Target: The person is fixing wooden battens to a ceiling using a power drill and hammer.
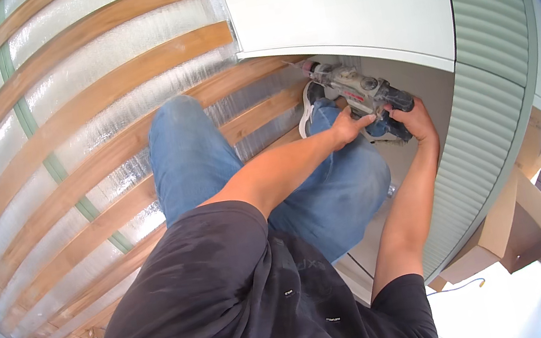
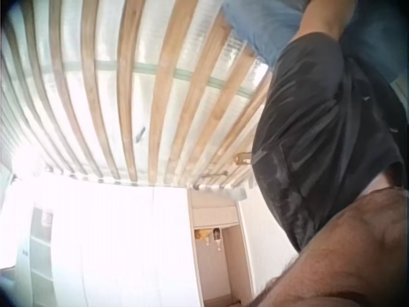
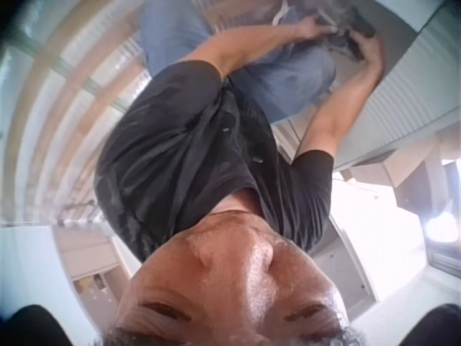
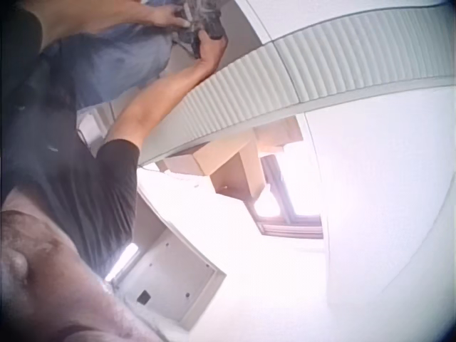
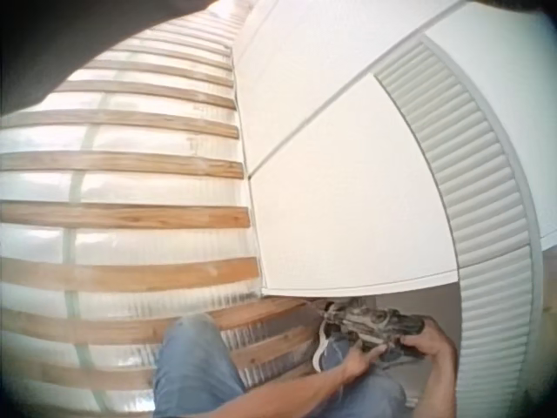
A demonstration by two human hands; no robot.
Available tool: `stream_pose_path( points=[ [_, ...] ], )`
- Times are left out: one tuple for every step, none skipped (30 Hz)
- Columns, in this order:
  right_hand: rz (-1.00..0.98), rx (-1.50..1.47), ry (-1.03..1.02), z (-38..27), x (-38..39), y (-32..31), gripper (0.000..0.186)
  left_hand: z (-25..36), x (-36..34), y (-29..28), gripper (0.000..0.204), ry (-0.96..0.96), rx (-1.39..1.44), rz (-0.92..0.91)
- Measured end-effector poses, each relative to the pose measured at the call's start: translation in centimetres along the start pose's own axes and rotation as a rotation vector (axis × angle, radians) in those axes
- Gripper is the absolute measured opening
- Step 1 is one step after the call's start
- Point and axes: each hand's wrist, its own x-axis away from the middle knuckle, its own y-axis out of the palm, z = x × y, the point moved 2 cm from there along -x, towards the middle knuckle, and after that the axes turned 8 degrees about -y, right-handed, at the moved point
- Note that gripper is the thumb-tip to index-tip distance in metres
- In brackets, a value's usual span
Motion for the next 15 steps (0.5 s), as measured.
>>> stream_pose_path(
  points=[
    [0.035, 0.012, 0.031, 0.3, 0.1, -0.1, 0.031, 0.4, 0.2, 0.1, 0.086, -0.005, 0.004, -0.013],
    [0.033, -0.003, 0.035, 0.8, 0.1, -0.3, 0.031, 0.7, 0.2, 0.2, 0.085, -0.02, -0.001, -0.04],
    [0.019, -0.019, 0.023, 0.3, -0.5, -0.3, 0.031, 0.6, -0.2, -0.1, 0.085, -0.025, -0.001, -0.05],
    [0.02, 0.035, 0.01, -0.1, -1.3, -0.5, 0.03, 0.3, -1.4, -0.4, 0.081, 0.008, -0.034, -0.045],
    [0.043, 0.085, 0.049, -0.9, -1.7, -0.1, 0.03, 0.2, -1.7, -0.7, 0.081, 0.002, -0.001, -0.042],
    [0.033, 0.068, 0.072, -1.2, -2.3, -0.2, 0.03, 0.2, -2.5, -1.0, 0.08, -0.016, -0.058, 0.011],
    [0.022, 0.05, 0.093, -1.5, -3.1, -0.2, 0.03, 0.1, -3.2, -1.3, 0.079, -0.035, -0.116, 0.065],
    [0.024, 0.047, 0.118, -0.8, -3.3, -0.3, 0.03, 0.1, -3.4, -1.1, 0.079, -0.054, -0.117, 0.05],
    [0.056, 0.051, 0.114, 0.5, -2.9, -0.5, 0.03, 0.5, -3.0, -0.4, 0.082, -0.046, -0.031, -0.021],
    [0.081, 0.056, 0.103, 1.5, -2.8, -0.8, 0.03, 0.6, -2.8, 0.1, 0.085, -0.035, 0.059, -0.081],
    [0.074, 0.054, 0.12, 2.1, -3.4, -1.1, 0.03, 0.4, -3.3, 0.2, 0.085, -0.053, 0.064, -0.084],
    [0.027, 0.017, 0.113, 2.6, -4.6, -1.1, 0.03, 0.3, -4.4, -0.2, 0.08, -0.025, 0.074, -0.103],
    [-0.021, -0.022, 0.106, 3.1, -5.4, -1.2, 0.031, 0.1, -5.4, -0.5, 0.075, 0.003, 0.084, -0.12],
    [0.023, -0.029, 0.098, 2.6, -6.1, -0.3, 0.029, -0.1, -6.3, -1.4, 0.075, 0.072, 0.023, -0.08],
    [-0.008, -0.027, 0.114, 3.3, -6.6, -0.7, 0.028, -0.3, -6.8, -1.4, 0.075, 0.041, 0.031, -0.079]
  ],
)
